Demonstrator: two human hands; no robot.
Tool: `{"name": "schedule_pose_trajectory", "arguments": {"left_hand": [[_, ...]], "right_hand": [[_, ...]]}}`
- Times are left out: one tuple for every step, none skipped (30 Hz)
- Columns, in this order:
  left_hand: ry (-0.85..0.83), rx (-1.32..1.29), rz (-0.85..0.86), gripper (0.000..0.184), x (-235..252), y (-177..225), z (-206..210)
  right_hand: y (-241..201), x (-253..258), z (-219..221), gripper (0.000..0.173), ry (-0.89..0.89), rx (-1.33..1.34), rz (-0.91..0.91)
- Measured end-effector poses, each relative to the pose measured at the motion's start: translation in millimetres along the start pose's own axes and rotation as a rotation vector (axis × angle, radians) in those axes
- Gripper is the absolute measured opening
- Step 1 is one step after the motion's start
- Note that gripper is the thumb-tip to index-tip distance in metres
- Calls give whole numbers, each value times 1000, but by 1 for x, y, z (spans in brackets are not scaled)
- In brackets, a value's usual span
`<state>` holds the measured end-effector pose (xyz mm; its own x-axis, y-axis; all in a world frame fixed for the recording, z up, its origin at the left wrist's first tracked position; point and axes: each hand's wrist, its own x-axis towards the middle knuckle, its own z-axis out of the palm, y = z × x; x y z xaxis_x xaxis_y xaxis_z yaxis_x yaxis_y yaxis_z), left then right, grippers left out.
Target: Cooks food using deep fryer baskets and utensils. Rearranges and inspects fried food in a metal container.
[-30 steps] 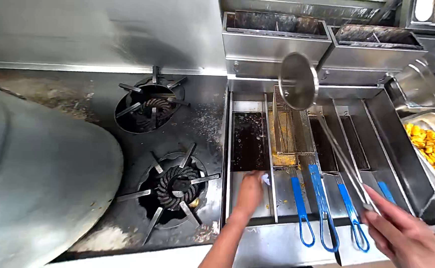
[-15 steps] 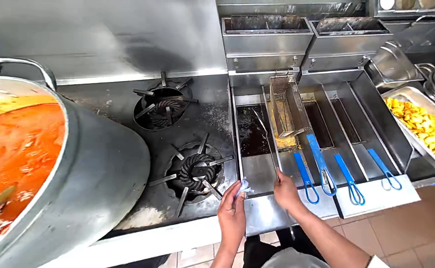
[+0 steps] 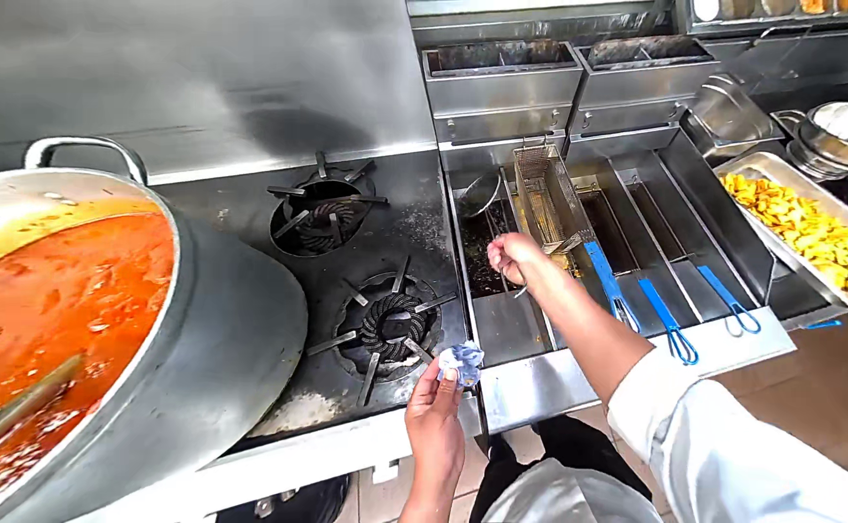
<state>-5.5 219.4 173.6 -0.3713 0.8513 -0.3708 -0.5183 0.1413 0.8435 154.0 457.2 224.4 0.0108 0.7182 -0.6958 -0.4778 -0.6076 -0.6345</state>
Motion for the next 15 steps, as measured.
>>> {"name": "schedule_pose_trajectory", "arguments": {"left_hand": [[-1, -3, -7, 30, -3, 0, -3], [-5, -7, -15, 30, -7, 0, -6], [-11, -15, -24, 31, -9, 0, -8], [-21, -21, -33, 30, -11, 0, -10], [-31, -26, -45, 30, -13, -1, -11], [-38, -34, -55, 30, -15, -2, -12], [-46, -43, -65, 30, -17, -3, -13], [-54, -54, -73, 30, -19, -4, -13], [-59, -63, -81, 30, -21, -5, -14], [-64, -70, -86, 30, -22, -5, -14], [-71, -71, -92, 30, -25, -4, -16], [-73, -73, -94, 31, -26, -4, -17], [-75, -76, -95, 31, -27, -4, -19], [-78, -81, -96, 31, -28, -4, -21], [-78, -89, -98, 31, -28, -4, -22]], "right_hand": [[-9, -4, 0, 9, -13, 89, 5], [-17, -10, -1, 8, -23, 168, 11], [-23, -18, -2, 8, -31, 217, 15], [-28, -27, -3, 7, -33, 230, 16], [-31, -37, -5, 7, -31, 210, 14], [-34, -46, -8, 8, -32, 168, 9], [-37, -56, -13, 10, -34, 108, -4], [-40, -66, -18, 13, -41, 29, -24], [-44, -75, -24, 20, -45, -58, -46], [-47, -84, -32, 28, -48, -146, -71], [-51, -91, -40, 36, -53, -246, -93], [-55, -98, -50, 42, -59, -357, -111], [-59, -105, -59, 46, -69, -483, -135], [-63, -111, -67, 48, -76, -632, -167], [-69, -117, -74, 50, -76, -793, -208]]}}
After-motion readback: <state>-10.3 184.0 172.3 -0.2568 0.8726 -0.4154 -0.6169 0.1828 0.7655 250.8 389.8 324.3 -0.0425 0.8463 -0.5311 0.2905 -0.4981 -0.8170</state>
